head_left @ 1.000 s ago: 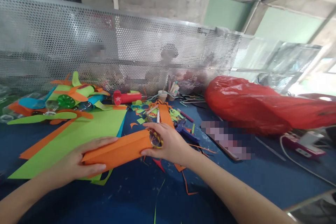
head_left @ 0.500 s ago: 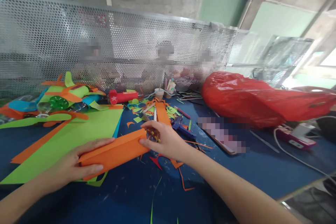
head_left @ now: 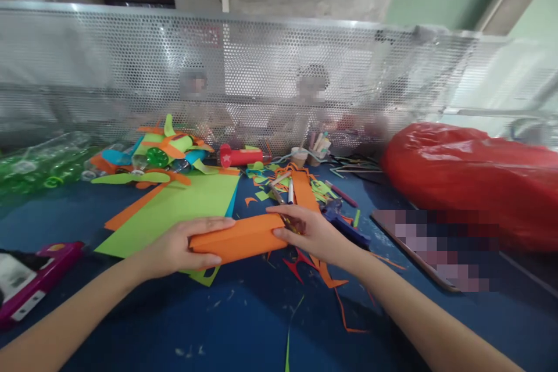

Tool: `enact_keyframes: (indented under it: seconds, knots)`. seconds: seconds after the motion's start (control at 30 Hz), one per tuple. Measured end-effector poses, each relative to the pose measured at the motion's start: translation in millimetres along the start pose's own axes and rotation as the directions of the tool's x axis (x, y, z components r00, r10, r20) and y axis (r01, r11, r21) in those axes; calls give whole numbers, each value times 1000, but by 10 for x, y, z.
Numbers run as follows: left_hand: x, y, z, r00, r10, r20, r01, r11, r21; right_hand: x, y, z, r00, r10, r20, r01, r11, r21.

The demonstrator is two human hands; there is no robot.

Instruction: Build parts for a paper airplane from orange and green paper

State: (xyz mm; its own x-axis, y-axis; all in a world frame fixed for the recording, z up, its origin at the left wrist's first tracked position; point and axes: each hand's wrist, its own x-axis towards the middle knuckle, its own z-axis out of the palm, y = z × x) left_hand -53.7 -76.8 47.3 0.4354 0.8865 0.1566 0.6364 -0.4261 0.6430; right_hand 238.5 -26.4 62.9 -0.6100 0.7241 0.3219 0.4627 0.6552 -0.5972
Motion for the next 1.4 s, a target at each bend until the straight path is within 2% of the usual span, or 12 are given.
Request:
enact_keyframes:
  seconds: [0.17,0.3,0.47,0.67,0.87,1.13,1.27,1.33,1.4]
  knots:
    - [2,-32,25,998,64,9,-64,997,-30,33,116,44,995,-96,-13,96,995,30]
    - [-13,15,41,997,78,-9,-77,997,31,45,178,79,992,-128,-6,128,991,28]
    - [-27,40,45,994,109,-8,-108,991,75,47,184,87,993,-118,12,117,991,70]
    - [-41,40,38,992,123,9,-124,990,69,25,173,75,995,-75,59,72,997,41]
    - [-19,49,42,994,107,4,-107,989,102,44,204,80,987,-154,45,153,988,28]
    - [-2,5,74,992,123,-26,-117,981,157,22,169,73,984,-175,44,176,984,-11]
    - [-18,43,83,999,25,-43,-18,986,169,6,108,35,977,-201,70,201,980,4]
    - [-25,58,84,999,-2,-50,10,988,152,7,83,-38,981,-166,103,170,985,-32]
    - [-25,56,90,999,-1,-55,8,992,123,5,92,-152,996,-36,78,51,979,-196]
